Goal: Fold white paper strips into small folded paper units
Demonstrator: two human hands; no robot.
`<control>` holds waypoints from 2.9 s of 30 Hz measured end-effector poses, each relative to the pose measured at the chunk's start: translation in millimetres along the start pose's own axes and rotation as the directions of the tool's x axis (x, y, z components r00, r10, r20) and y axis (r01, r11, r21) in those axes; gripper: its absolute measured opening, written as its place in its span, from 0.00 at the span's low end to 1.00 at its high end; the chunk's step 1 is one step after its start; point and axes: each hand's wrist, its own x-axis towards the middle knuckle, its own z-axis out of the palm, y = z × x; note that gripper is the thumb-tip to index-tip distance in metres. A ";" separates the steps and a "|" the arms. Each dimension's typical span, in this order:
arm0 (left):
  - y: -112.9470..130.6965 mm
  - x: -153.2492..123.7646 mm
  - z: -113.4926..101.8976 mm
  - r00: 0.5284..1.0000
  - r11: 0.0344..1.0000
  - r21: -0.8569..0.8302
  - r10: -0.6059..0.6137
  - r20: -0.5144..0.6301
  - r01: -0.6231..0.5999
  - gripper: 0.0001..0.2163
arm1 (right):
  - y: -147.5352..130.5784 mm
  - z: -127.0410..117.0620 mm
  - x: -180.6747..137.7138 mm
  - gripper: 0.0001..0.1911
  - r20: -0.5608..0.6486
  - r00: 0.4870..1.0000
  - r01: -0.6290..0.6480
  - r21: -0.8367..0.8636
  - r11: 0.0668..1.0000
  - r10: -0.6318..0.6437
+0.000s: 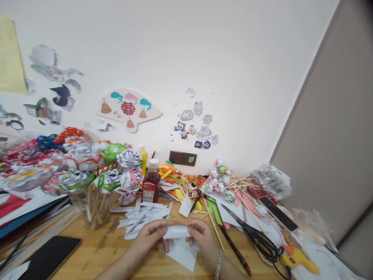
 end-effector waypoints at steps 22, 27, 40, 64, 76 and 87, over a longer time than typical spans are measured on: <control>-12.4 2.3 2.2 0.997 0.990 0.117 -0.078 0.024 0.075 0.10 | 2.4 -4.7 -13.1 0.08 0.467 0.864 0.500 -0.754 0.427 -0.186; -14.5 2.7 5.6 0.995 0.989 0.119 -0.096 0.025 0.093 0.11 | 1.6 -3.7 -13.9 0.09 0.465 0.867 0.498 -0.803 0.327 -0.180; -14.4 1.2 6.8 0.992 0.982 0.158 -0.114 0.058 0.103 0.14 | -6.3 -1.1 -13.6 0.11 0.395 0.896 0.437 -0.713 0.548 -0.201; -17.4 8.3 1.0 0.998 0.986 0.155 -0.064 -0.006 0.064 0.18 | 11.8 -7.7 -5.5 0.11 0.199 0.980 0.104 -0.371 0.923 -0.030; -12.5 6.6 -0.3 0.997 0.989 0.123 -0.078 -0.006 0.078 0.20 | 5.7 -3.7 -5.3 0.16 0.209 0.978 0.052 -0.274 0.960 0.007; -3.6 3.5 2.6 0.994 0.993 0.052 -0.107 0.010 0.106 0.15 | 9.5 -2.6 -2.0 0.13 0.160 0.987 0.005 -0.110 0.994 0.012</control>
